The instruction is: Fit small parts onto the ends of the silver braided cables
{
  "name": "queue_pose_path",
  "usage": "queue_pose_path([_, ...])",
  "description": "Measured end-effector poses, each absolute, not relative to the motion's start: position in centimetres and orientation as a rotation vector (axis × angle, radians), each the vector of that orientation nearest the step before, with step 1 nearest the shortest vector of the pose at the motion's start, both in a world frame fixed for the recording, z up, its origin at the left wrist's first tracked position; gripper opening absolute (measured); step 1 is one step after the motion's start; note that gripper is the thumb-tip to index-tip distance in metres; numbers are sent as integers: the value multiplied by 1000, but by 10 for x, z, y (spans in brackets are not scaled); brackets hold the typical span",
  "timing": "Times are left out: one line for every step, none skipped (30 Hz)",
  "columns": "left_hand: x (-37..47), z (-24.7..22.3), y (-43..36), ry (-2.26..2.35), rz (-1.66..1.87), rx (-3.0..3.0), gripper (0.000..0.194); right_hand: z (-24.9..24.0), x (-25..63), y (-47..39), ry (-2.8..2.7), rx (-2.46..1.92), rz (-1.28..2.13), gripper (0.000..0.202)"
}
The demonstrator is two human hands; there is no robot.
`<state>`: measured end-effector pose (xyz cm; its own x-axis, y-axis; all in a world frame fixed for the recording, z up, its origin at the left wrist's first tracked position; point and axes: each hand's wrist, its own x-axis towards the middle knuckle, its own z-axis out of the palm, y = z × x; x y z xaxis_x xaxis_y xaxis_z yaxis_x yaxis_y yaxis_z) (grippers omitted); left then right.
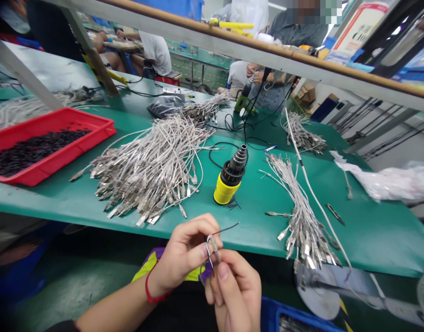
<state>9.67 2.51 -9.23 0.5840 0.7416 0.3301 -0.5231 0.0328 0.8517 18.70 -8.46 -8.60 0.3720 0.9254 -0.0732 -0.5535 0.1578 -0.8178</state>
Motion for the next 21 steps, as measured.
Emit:
queue_pose_path([97, -92, 25, 229, 980, 1173, 6, -85, 186, -83, -515, -896, 1115, 18])
queue_pose_path([97, -92, 25, 234, 973, 1158, 7, -84, 186, -82, -514, -905, 1104, 17])
queue_pose_path([97, -92, 25, 243, 964, 1143, 8, -83, 185, -81, -512, -912, 1094, 16])
queue_pose_path([98, -92, 25, 255, 953, 1127, 9, -83, 185, -80, -509, -916, 1082, 15])
queue_pose_path([98, -92, 25, 265, 940, 1112, 10, -83, 185, -80, -506, -918, 1072, 14])
queue_pose_path([98, -92, 24, 272, 928, 1099, 13, -84, 185, -79, -505, -918, 1066, 14])
queue_pose_path([98, -91, 24, 277, 921, 1089, 15, -84, 184, -79, -506, -918, 1064, 14])
queue_pose_path([98, -91, 23, 282, 919, 1082, 18, -85, 184, -79, -509, -916, 1064, 14])
queue_pose_path([98, -90, 23, 286, 921, 1078, 20, -86, 184, -79, -512, -916, 1065, 14])
queue_pose_path([98, -90, 22, 294, 926, 1075, 22, -86, 184, -79, -516, -918, 1068, 14])
queue_pose_path([98, -91, 22, 305, 935, 1073, 25, -86, 184, -79, -520, -921, 1070, 14])
queue_pose_path([99, -91, 22, 318, 944, 1070, 27, -87, 184, -78, -522, -924, 1071, 13])
queue_pose_path([100, -92, 22, 325, 947, 1059, 31, -87, 184, -78, -522, -927, 1073, 13])
queue_pose_path([101, -92, 21, 330, 940, 1037, 34, -87, 184, -78, -521, -930, 1077, 13])
queue_pose_path([101, -93, 21, 333, 923, 1001, 37, -88, 184, -78, -520, -934, 1083, 13])
queue_pose_path([102, -93, 21, 334, 895, 955, 38, -88, 184, -78, -517, -936, 1089, 13])
queue_pose_path([103, -94, 21, 336, 861, 896, 39, -89, 184, -78, -514, -937, 1094, 14])
queue_pose_path([104, -94, 20, 332, 823, 832, 39, -90, 184, -79, -509, -938, 1100, 14])
queue_pose_path([104, -94, 20, 322, 786, 771, 39, -91, 184, -80, -505, -937, 1107, 14])
queue_pose_path([104, -94, 20, 306, 749, 716, 38, -91, 185, -81, -503, -935, 1118, 14])
queue_pose_path([105, -94, 20, 286, 713, 671, 38, -91, 185, -82, -502, -933, 1136, 15])
